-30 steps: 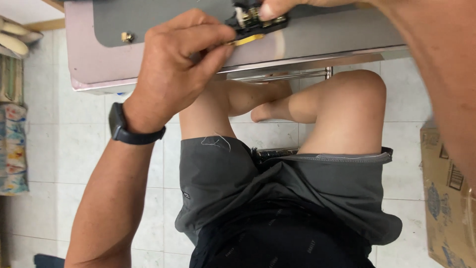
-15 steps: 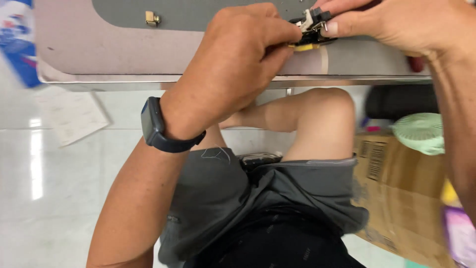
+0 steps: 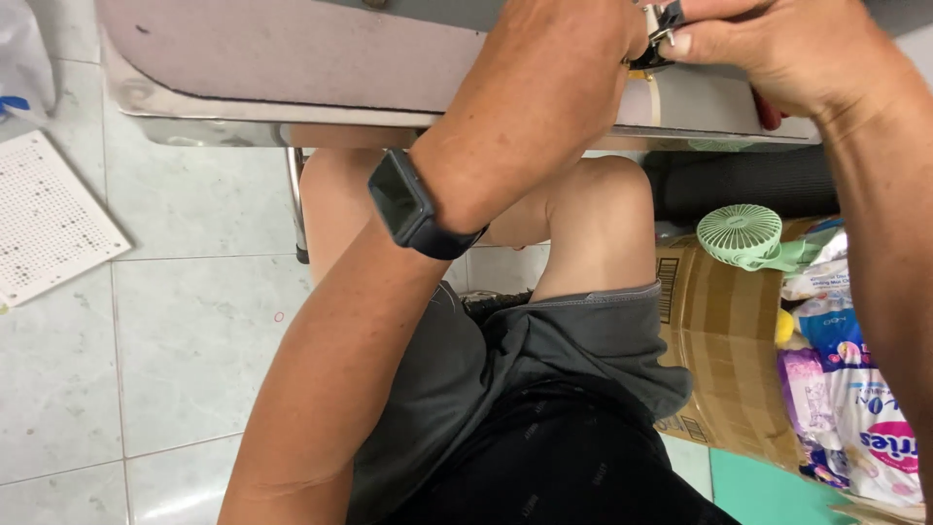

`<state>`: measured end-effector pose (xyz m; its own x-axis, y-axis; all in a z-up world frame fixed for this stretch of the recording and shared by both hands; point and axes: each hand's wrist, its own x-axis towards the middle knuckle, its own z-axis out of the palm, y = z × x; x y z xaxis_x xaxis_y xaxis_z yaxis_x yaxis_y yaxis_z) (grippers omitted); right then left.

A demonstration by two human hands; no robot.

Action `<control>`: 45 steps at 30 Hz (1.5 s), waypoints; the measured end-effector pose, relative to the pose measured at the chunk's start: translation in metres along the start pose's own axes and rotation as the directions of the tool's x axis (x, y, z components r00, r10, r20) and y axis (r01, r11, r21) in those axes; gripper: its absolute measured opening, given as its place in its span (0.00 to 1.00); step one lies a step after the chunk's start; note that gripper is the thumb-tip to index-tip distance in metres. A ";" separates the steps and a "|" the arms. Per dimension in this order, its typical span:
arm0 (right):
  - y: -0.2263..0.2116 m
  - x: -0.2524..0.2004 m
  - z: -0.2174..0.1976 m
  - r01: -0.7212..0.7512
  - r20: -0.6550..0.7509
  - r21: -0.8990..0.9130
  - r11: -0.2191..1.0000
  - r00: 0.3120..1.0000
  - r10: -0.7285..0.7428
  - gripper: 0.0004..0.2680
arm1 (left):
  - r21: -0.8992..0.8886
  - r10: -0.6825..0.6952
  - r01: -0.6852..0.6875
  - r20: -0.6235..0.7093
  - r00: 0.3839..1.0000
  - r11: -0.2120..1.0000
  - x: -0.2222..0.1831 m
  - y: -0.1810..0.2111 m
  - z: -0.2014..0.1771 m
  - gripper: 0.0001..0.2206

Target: Cleaning and reassembling small metal contacts within an electrical component.

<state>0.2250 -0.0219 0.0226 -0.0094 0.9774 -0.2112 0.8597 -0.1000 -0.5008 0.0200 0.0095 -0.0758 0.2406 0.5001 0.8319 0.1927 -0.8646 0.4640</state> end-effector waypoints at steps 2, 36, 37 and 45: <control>-0.006 -0.005 0.007 0.151 -0.049 0.070 0.986 0.988 -0.148 0.07 | -0.008 -0.019 0.020 0.081 0.996 1.000 0.001 0.003 -0.006 0.13; -0.005 0.006 -0.019 0.133 0.233 0.179 0.975 0.957 -0.174 0.15 | 0.457 -0.136 -0.083 0.426 0.895 0.885 0.030 0.062 -0.021 0.08; -0.003 0.006 -0.017 0.110 0.240 0.207 0.972 0.958 -0.159 0.15 | 0.525 -0.064 -0.195 0.434 0.899 0.828 0.029 0.064 -0.020 0.09; 0.002 0.002 -0.020 0.185 0.232 0.165 0.969 0.947 -0.220 0.16 | 0.555 0.059 -0.391 0.521 0.851 0.734 0.029 0.070 -0.021 0.08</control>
<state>0.2366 -0.0167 0.0379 -0.3168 0.9048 -0.2846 0.7466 0.0529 -0.6631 0.0206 -0.0374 -0.0125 0.7122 0.4001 0.5768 0.5757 -0.8031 -0.1536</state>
